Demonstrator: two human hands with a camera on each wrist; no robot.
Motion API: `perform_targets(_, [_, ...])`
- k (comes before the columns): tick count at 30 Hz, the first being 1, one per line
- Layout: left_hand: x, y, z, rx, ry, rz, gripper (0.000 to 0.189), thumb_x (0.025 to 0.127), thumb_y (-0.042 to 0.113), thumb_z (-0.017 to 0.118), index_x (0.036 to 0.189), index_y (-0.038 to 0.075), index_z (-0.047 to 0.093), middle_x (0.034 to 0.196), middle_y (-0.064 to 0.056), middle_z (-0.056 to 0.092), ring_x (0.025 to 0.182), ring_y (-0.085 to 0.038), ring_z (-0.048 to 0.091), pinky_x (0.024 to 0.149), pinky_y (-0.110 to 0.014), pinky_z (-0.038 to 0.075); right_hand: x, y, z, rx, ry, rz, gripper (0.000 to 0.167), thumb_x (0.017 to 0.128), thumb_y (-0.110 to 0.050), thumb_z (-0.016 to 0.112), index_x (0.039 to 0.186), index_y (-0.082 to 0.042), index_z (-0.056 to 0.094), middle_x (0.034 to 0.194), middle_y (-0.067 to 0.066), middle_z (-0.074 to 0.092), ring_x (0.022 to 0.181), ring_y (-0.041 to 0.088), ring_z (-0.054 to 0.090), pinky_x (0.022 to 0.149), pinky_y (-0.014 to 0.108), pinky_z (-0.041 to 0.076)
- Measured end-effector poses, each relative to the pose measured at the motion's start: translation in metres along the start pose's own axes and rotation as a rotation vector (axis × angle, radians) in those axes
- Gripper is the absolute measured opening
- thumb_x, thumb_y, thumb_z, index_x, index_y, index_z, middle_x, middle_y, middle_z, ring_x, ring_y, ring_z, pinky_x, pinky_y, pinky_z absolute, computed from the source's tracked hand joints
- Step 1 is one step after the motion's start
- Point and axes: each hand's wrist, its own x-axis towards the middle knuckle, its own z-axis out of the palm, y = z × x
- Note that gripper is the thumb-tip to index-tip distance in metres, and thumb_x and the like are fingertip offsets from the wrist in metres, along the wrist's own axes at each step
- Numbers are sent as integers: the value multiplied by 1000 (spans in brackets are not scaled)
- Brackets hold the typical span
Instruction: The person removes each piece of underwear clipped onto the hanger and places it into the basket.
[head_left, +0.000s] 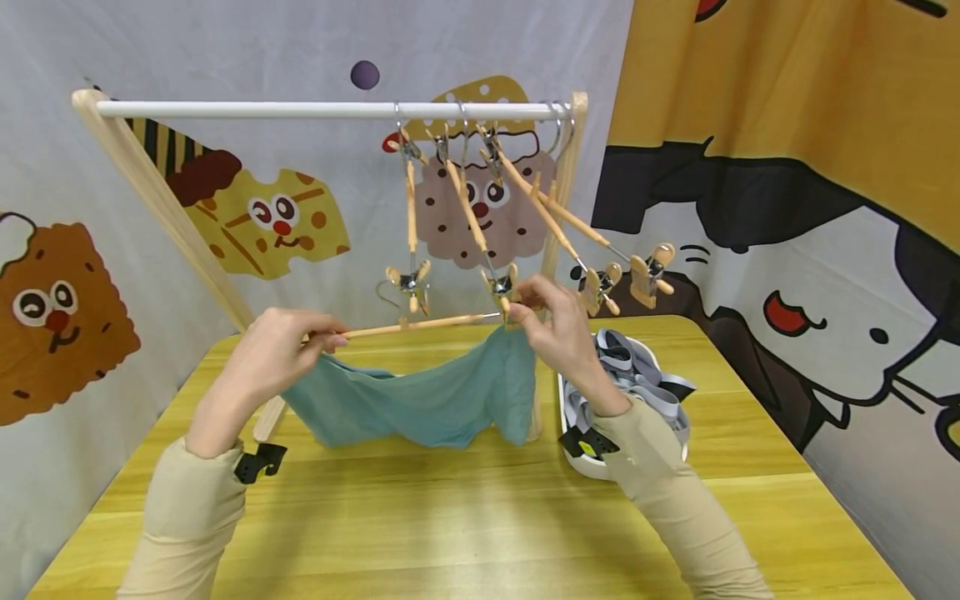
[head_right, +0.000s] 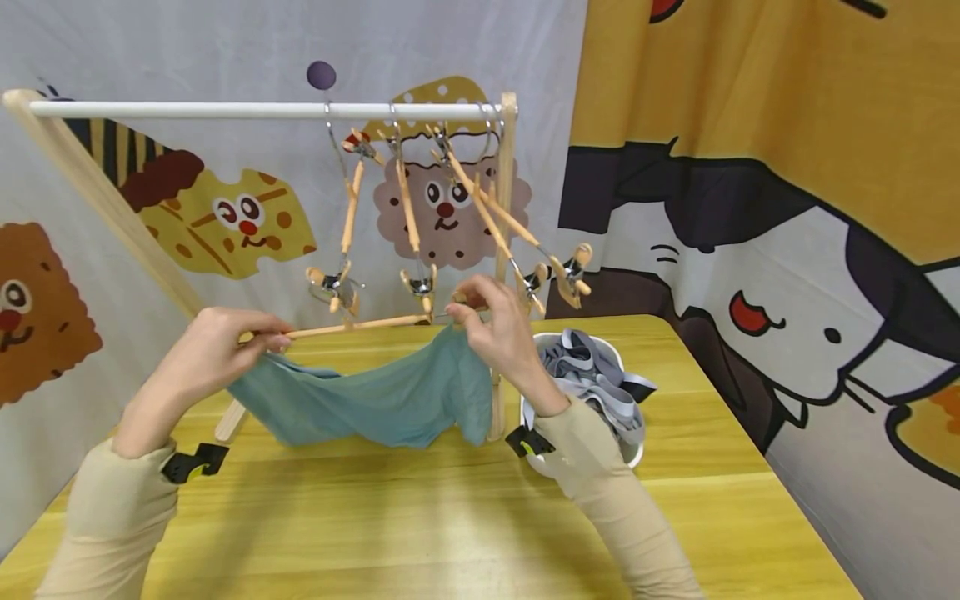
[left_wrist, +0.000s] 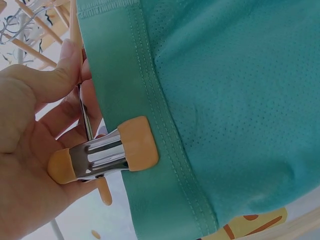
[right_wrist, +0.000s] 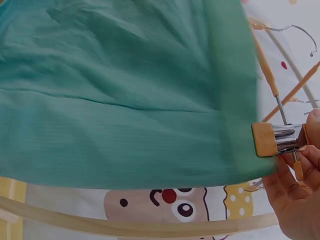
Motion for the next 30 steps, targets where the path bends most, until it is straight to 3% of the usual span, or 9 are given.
perform_targets(12, [0,1,1,18,-13,-25,10,88,8,66,91,7,75,77,-6,73,62,-14,66,49,-22,38,0,0,0,18,-42,27,8,84,3,61,92,6,61,87,21,65,82,32,64,81,41,54])
perform_targets(15, [0,2,1,27,-13,-34,10,88,9,66,91,7,75,76,-6,73,61,-12,64,50,-23,39,-1,3,2,-33,-49,-11,8,82,7,55,89,5,59,87,21,64,83,33,64,80,42,55])
perform_targets(17, [0,3,2,32,-11,-39,10,88,9,65,92,7,75,75,-6,73,58,-10,60,50,-23,39,-2,4,3,-148,-38,-85,8,81,6,53,87,4,58,86,19,63,83,32,62,74,40,54])
perform_targets(20, [-1,4,4,44,6,-41,11,89,9,65,91,7,75,73,-4,72,52,-6,51,48,-22,36,-4,3,7,-438,26,-262,6,84,-2,56,83,4,58,92,20,62,89,33,58,79,41,52])
perform_targets(24, [1,5,7,55,45,-26,11,89,10,65,90,7,75,67,-2,69,47,-5,41,45,-22,32,-5,-5,18,-767,128,-519,29,91,-21,59,105,4,64,97,18,66,91,35,62,93,45,50])
perform_targets(27, [3,7,9,42,61,-18,12,89,11,64,90,7,75,64,-2,67,47,-5,43,45,-22,33,-7,-10,30,-847,139,-636,37,93,-27,56,121,-4,62,100,13,69,89,29,65,76,36,55])
perform_targets(29, [4,7,10,33,64,-19,12,89,10,64,91,6,75,65,-3,68,49,-6,48,45,-22,34,-7,-12,37,-843,140,-666,33,92,-28,58,117,-7,64,104,9,69,87,24,65,58,29,52])
perform_targets(30, [4,8,10,29,59,-18,12,89,9,64,91,6,75,66,-4,69,50,-6,51,45,-22,35,-7,-12,40,-834,135,-668,32,92,-28,59,116,-8,65,103,8,68,88,22,64,54,28,50])
